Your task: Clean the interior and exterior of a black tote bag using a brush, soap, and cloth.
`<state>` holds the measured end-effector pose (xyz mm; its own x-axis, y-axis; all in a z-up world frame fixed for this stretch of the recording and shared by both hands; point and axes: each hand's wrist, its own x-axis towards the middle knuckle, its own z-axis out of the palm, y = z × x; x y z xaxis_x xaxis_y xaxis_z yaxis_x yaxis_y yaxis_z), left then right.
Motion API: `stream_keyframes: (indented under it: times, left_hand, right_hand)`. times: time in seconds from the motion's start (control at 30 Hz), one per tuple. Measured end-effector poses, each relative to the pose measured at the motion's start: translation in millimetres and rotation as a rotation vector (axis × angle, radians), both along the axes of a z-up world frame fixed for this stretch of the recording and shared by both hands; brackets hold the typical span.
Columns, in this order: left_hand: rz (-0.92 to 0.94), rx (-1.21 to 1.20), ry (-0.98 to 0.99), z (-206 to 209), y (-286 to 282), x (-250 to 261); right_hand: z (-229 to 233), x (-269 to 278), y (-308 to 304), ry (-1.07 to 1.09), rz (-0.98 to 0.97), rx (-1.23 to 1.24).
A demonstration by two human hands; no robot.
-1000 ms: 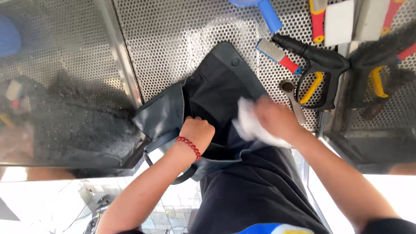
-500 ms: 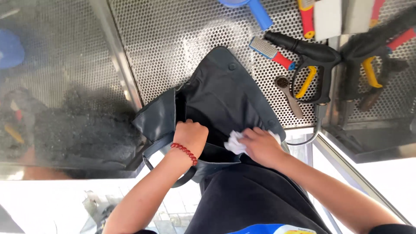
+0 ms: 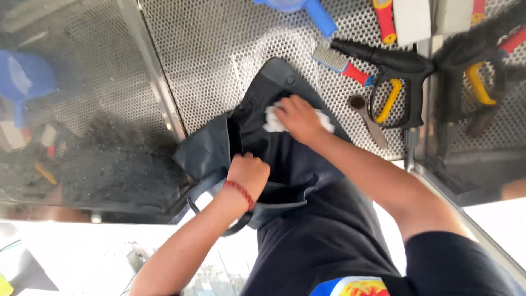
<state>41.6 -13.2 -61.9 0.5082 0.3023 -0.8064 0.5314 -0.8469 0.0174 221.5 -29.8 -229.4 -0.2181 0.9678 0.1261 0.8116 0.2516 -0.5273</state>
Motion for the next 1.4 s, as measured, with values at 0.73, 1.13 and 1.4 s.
stream_keyframes:
  times: [0.73,1.13,1.4]
  left_hand:
    - [0.018,0.134,-0.264,23.7,10.8,-0.1]
    - [0.018,-0.055,0.068,42.8,13.9,29.9]
    - [-0.02,-0.134,0.008,40.9,-2.1,2.3]
  right_hand:
    - [59.4,62.3,-115.6,0.05,0.192,-0.328]
    - [62.4,54.0,-80.6,0.285,-0.302,-0.161]
    - [49.4,32.2,-70.9,0.228,0.241,-0.146]
